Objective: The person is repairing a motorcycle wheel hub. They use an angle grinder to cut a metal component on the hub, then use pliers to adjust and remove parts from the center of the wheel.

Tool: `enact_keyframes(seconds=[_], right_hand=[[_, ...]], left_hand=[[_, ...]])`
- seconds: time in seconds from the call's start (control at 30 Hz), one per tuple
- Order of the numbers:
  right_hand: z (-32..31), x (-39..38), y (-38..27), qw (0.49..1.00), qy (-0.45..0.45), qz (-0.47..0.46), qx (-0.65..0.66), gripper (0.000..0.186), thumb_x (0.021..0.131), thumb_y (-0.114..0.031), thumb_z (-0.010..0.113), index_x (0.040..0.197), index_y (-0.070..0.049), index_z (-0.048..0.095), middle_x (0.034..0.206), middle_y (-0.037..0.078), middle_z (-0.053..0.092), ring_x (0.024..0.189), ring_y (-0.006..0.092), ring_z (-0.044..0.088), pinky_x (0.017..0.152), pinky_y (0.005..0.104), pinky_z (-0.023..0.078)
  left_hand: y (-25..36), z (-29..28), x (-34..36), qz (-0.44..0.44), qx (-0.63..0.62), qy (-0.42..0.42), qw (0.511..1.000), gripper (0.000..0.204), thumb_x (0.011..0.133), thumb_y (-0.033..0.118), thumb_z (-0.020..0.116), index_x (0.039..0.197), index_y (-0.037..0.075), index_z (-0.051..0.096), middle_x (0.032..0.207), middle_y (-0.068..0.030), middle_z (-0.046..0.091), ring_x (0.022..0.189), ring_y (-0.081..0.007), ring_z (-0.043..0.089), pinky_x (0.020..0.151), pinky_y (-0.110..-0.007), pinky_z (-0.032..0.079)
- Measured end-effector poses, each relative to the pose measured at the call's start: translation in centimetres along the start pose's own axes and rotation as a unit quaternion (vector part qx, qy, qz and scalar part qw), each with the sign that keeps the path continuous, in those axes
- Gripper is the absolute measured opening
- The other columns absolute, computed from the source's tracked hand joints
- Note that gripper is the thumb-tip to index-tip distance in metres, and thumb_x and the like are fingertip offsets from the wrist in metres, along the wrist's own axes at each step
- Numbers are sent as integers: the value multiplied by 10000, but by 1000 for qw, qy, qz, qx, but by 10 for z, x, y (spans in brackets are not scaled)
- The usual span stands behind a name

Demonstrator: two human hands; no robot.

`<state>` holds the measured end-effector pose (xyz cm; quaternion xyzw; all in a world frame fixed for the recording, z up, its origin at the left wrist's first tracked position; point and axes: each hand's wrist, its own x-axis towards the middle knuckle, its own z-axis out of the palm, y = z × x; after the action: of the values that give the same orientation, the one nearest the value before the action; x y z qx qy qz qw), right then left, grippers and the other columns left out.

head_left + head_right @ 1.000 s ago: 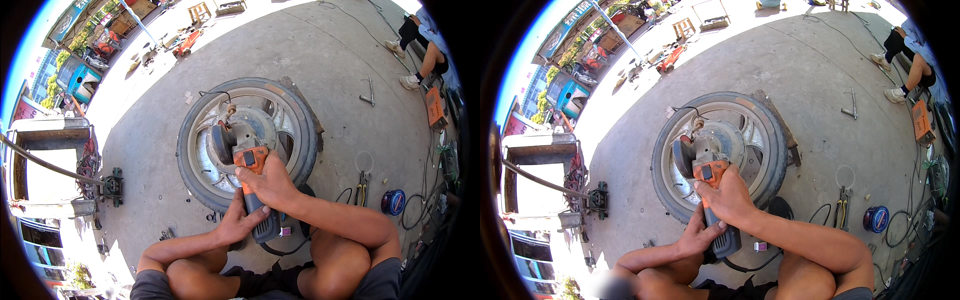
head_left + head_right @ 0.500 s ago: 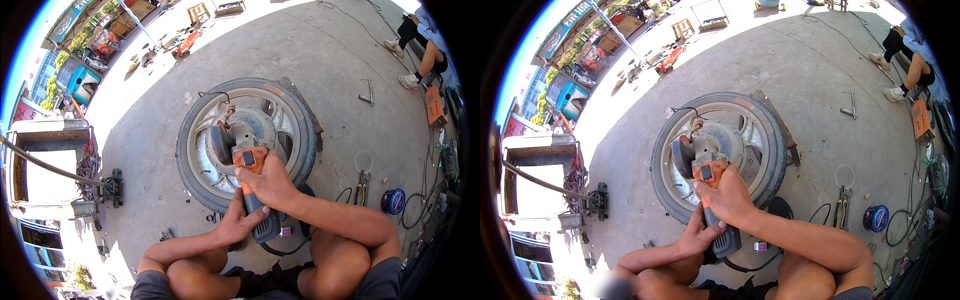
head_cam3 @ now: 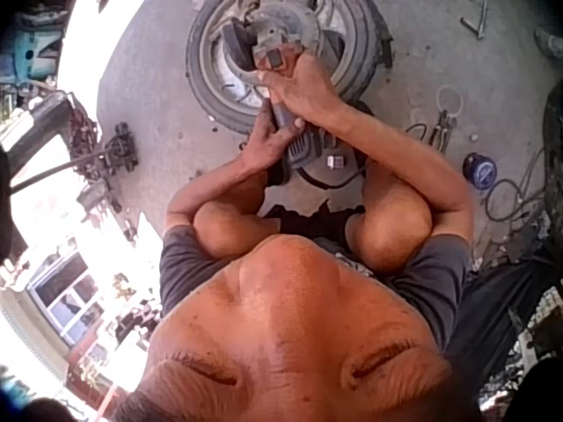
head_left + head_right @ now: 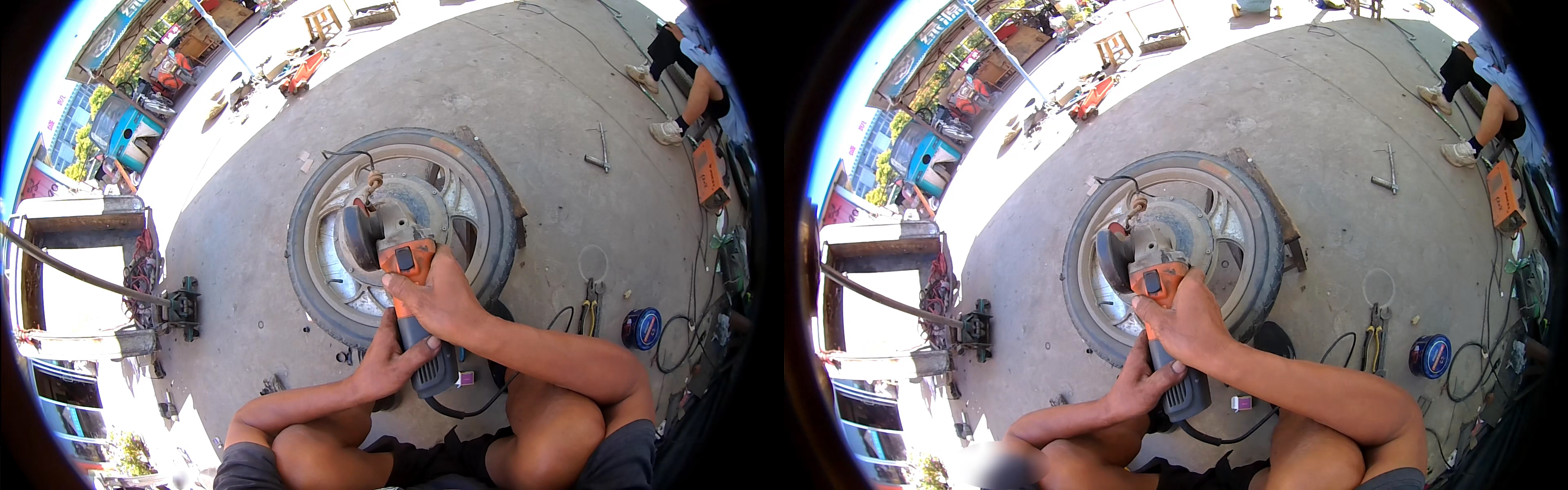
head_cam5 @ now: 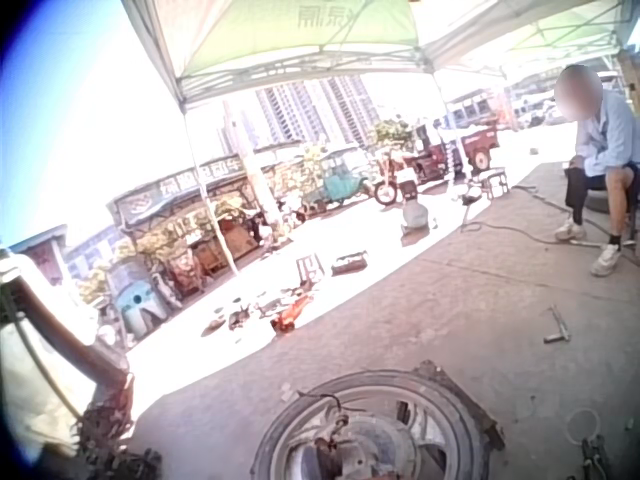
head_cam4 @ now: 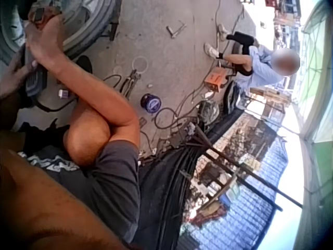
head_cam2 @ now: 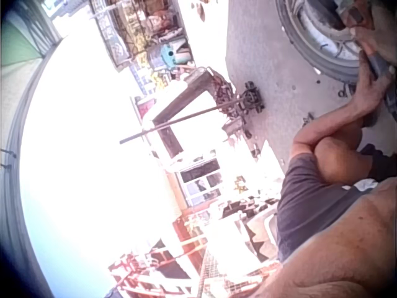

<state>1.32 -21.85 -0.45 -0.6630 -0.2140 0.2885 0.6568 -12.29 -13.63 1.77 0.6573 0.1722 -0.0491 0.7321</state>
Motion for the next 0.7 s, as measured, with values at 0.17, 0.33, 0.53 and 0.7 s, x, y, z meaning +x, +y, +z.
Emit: enact_keyframes(seconds=[0.17,0.33,0.53,0.7], right_hand=[[0,2,-3,1000,1,3,-5,572,832,-297,770,1048,181,543,954,304,661,902,395,698,827,430,539],[1,1,1,1000,8,2,-3,583,827,-306,773,1051,182,545,954,305,658,904,397,696,830,433,537],[2,1,0,1000,9,-20,14,581,827,-306,772,1048,184,551,955,309,660,898,397,696,832,433,536],[2,3,2,1000,11,-2,0,578,830,-303,771,1052,182,547,954,308,663,898,395,698,833,434,537]], left_hand=[[-1,1,1,-1,-21,7,1000,704,974,178,686,1458,-53,230,1336,-126,496,1241,-163,499,1050,-347,436],[-2,0,1,7,-10,2,1000,702,976,173,681,1463,-49,227,1339,-127,495,1242,-165,497,1053,-349,434],[-3,1,0,14,-4,0,1000,706,975,197,687,1456,-50,234,1339,-131,493,1245,-171,497,1053,-353,434],[-4,-2,1,-4,-11,3,1000,703,974,201,690,1450,-54,238,1338,-135,496,1240,-168,502,1044,-352,441]])
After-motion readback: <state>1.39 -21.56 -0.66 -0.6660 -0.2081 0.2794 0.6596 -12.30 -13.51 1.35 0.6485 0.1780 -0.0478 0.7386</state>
